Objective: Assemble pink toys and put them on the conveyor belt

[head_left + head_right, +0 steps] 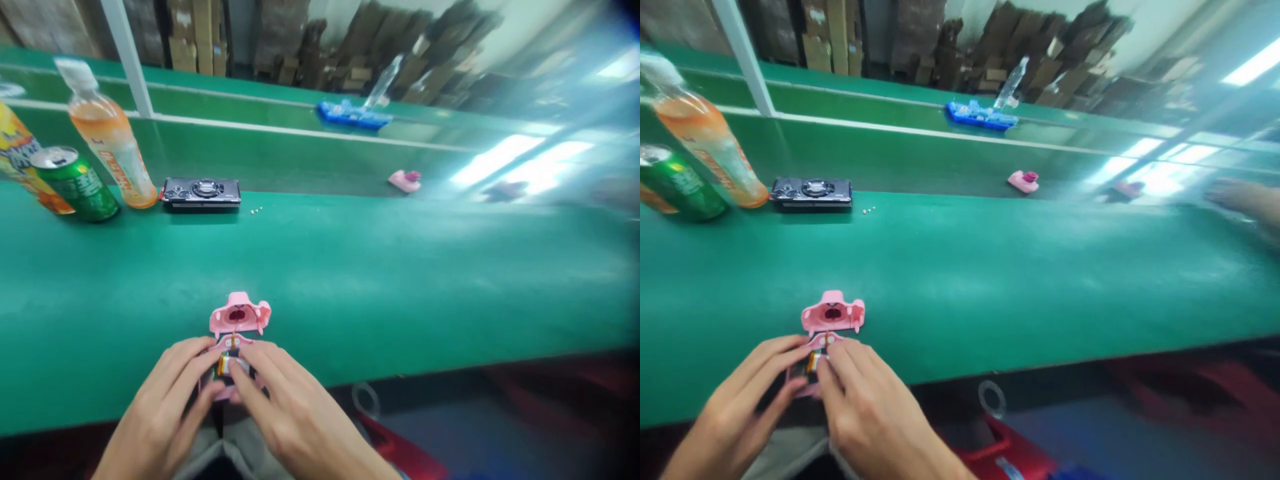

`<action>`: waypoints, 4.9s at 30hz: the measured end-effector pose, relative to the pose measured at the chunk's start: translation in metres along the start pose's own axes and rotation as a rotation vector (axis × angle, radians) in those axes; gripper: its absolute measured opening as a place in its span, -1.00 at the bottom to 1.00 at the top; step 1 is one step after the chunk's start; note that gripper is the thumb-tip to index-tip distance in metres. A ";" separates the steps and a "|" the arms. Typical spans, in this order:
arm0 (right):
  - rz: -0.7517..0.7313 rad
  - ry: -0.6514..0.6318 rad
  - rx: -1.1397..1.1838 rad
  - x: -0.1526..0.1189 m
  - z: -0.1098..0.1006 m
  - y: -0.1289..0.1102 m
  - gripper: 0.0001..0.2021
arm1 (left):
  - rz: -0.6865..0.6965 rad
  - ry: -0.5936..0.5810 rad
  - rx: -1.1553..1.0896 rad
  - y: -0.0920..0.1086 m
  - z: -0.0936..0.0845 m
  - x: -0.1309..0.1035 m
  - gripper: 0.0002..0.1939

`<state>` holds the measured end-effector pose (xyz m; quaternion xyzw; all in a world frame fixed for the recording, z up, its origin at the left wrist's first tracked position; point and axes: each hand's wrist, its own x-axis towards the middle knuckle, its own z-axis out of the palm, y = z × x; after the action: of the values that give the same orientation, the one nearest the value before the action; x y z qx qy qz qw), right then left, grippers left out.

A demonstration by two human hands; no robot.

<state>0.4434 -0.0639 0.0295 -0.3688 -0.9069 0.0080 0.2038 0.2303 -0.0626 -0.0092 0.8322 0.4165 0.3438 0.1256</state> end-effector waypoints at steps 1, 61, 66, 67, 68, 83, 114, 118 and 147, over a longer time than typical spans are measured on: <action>0.014 0.010 -0.003 -0.001 0.001 0.000 -0.75 | 0.020 -0.028 0.024 -0.002 -0.001 -0.005 -0.66; -0.044 -0.254 0.756 0.140 -0.084 0.039 -0.78 | -0.551 0.515 -1.254 0.011 -0.005 0.040 -0.33; 0.090 -0.211 0.749 0.126 -0.080 0.041 -0.77 | -0.563 0.563 -1.314 0.007 -0.014 0.038 -0.43; 0.119 -0.205 0.766 0.124 -0.078 0.041 -0.78 | -0.573 0.560 -1.352 0.008 -0.016 0.038 -0.46; 0.142 -0.193 0.792 0.123 -0.076 0.042 -0.78 | -0.580 0.552 -1.392 0.009 -0.017 0.040 -0.49; 0.169 -0.133 0.860 0.109 -0.060 0.063 -0.73 | -0.609 0.410 -1.496 0.017 -0.009 0.054 -0.49; 0.264 0.243 0.281 0.086 -0.033 0.009 -0.57 | -0.483 0.719 -1.385 0.008 0.008 0.062 -0.52; 0.298 0.153 0.329 0.092 -0.029 0.003 -0.62 | -0.483 0.684 -1.357 0.010 0.010 0.063 -0.49; 0.552 0.166 0.795 0.093 -0.011 0.020 -0.71 | -0.552 0.686 -0.983 0.010 0.018 0.061 -0.46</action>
<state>0.4005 0.0117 0.0702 -0.4883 -0.6829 0.3777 0.3906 0.2738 -0.0202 0.0107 0.3841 0.4255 0.6947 0.4346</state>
